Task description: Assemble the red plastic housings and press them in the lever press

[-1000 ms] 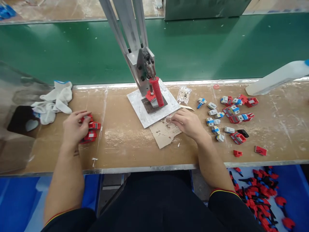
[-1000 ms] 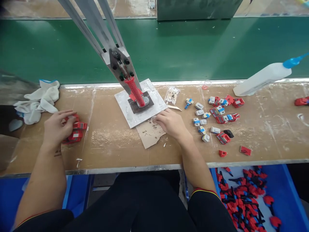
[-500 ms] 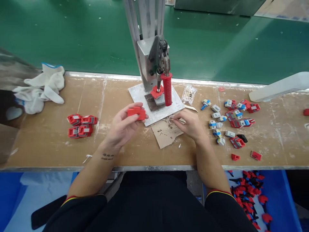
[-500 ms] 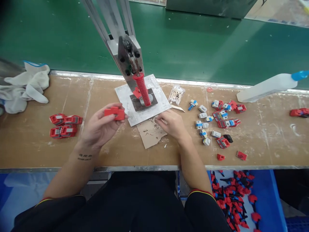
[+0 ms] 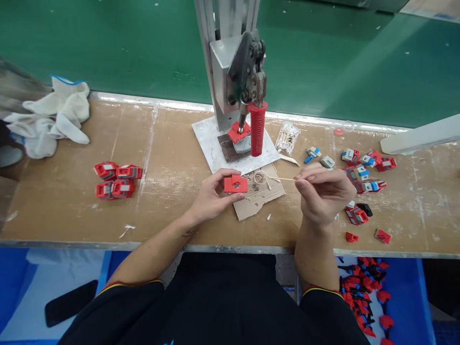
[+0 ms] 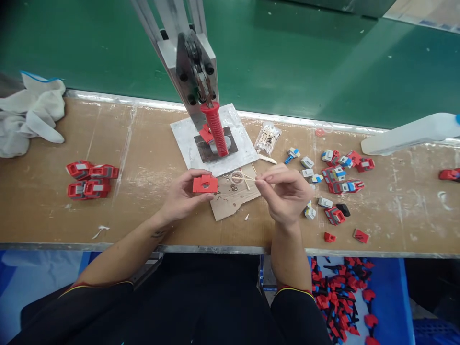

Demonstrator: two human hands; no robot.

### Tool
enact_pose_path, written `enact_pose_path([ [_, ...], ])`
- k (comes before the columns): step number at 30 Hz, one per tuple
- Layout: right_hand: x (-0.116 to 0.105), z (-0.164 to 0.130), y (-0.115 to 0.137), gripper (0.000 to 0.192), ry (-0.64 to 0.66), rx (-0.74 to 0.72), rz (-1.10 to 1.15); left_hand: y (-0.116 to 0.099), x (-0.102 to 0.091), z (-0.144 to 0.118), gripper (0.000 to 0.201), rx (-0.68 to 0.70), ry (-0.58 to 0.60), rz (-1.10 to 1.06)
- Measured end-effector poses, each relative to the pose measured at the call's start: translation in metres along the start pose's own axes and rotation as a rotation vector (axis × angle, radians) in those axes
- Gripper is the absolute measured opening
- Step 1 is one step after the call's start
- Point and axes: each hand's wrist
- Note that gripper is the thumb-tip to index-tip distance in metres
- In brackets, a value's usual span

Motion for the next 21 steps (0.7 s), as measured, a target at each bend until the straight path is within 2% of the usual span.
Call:
enact_pose_path([
  [3, 0.007, -0.004, 0.006, 0.019, 0.018, 0.043, 0.066, -0.001, 0.002, 0.0, 0.043, -0.016, -0.063, -0.022],
  [8, 0.011, -0.009, 0.004, 0.022, 0.036, 0.132, 0.096, -0.005, 0.001, 0.001, 0.046, -0.172, -0.036, -0.294],
  [11, 0.014, -0.011, 0.004, 0.024, 0.043, 0.156, 0.068, -0.008, 0.003, 0.002, 0.036, -0.31, 0.018, -0.45],
  [15, 0.023, -0.016, 0.007, 0.026, 0.107, 0.197, 0.092, -0.011, 0.004, 0.001, 0.03, -0.464, 0.159, -0.574],
  [21, 0.041, -0.027, 0.015, 0.026, 0.216, 0.227, 0.148, -0.009, 0.005, -0.001, 0.034, -0.58, 0.252, -0.667],
])
Point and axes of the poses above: each hand's wrist, its own z-axis towards the middle knuckle, its own x-axis out of the palm, y = z × x, and after that the axes turned 6 degrees about -z, right-handed
